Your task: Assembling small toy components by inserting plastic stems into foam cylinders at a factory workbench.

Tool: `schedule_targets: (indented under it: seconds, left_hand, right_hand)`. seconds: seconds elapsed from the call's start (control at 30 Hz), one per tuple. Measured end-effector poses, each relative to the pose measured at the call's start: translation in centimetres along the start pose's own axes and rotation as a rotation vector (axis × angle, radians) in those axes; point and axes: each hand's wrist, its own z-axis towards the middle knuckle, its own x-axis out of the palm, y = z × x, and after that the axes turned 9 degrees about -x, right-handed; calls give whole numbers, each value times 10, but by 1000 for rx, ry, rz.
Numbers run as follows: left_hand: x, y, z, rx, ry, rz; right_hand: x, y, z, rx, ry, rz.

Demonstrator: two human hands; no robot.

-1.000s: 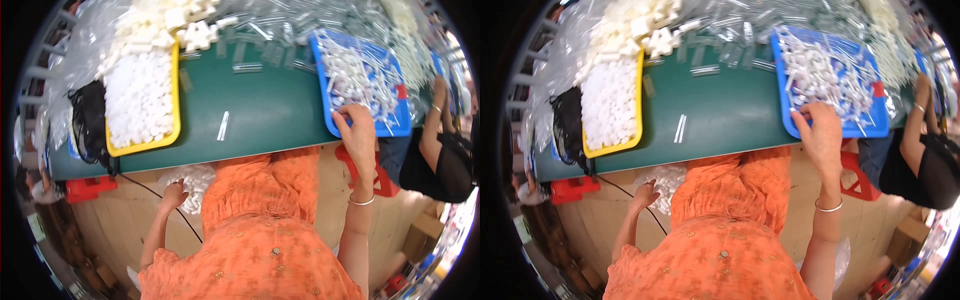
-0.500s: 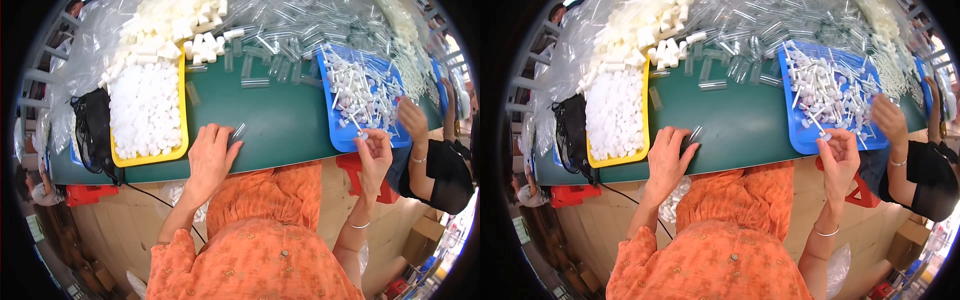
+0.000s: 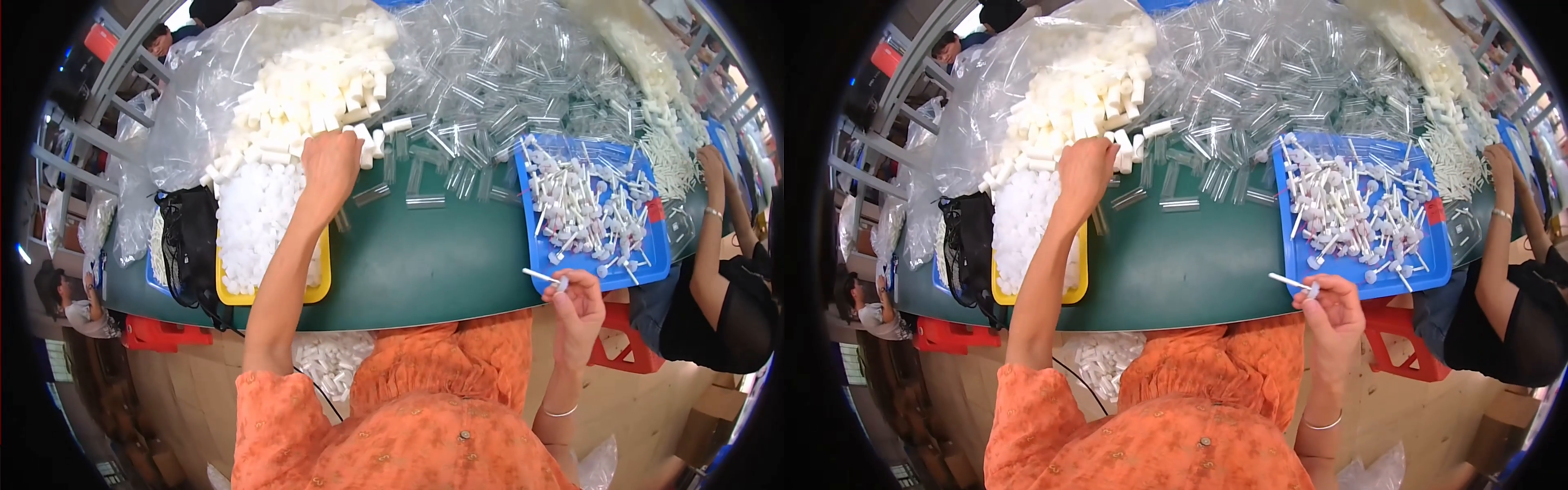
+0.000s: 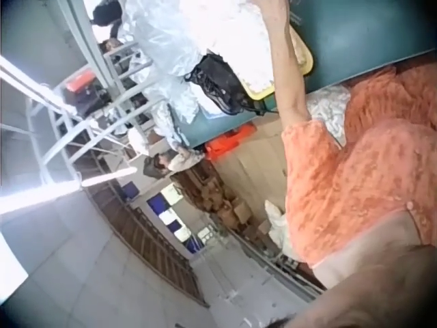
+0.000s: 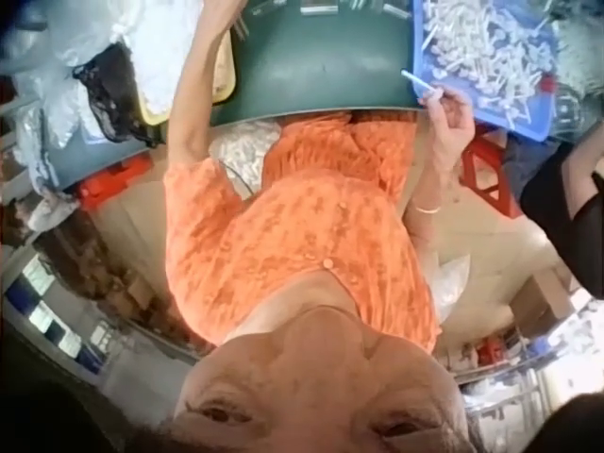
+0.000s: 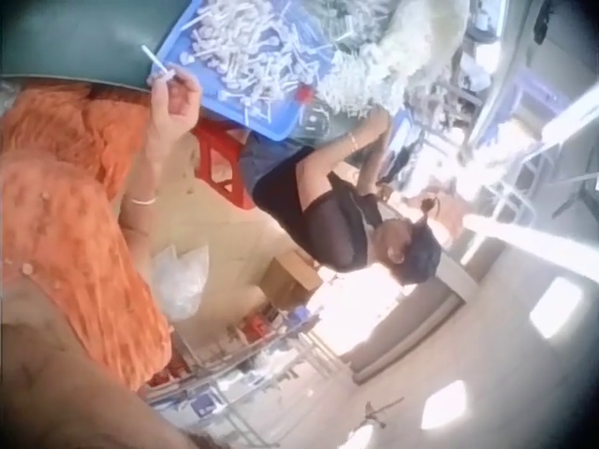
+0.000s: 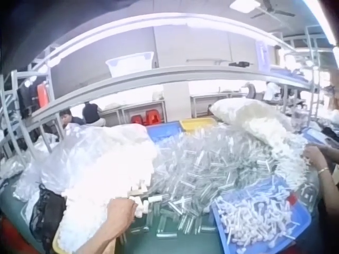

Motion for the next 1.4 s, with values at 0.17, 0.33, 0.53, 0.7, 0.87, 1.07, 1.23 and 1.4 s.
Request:
schedule_targets:
  seconds: [0.17, 0.33, 0.53, 0.7, 0.87, 1.07, 1.23, 1.4]
  left_hand:
    - [28, -3, 27, -113, 109, 101]
    - [-14, -39, -18, 140, -126, -317]
    - [-69, -90, -134, -55, 883, -1113]
    - [-49, -104, -164, -261, 961, -1394]
    - [-47, -96, -172, 213, 367, -861]
    - [-45, -88, -175, 215, 376, -903]
    - [-50, -91, -179, 163, 377, -958]
    - [-59, -98, -190, -159, 678, -1320]
  right_hand:
    - [16, 2, -6, 35, 46, 33]
    - [7, 2, -13, 90, 25, 12]
    - [49, -4, 6, 219, 116, 267]
    - [66, -30, -14, 333, 164, 398]
    - [59, -32, -17, 439, 63, 449]
    - [52, -28, -24, 501, 121, 425]
    - [59, -28, -25, 389, 128, 248]
    - [67, -35, -34, 235, 196, 168]
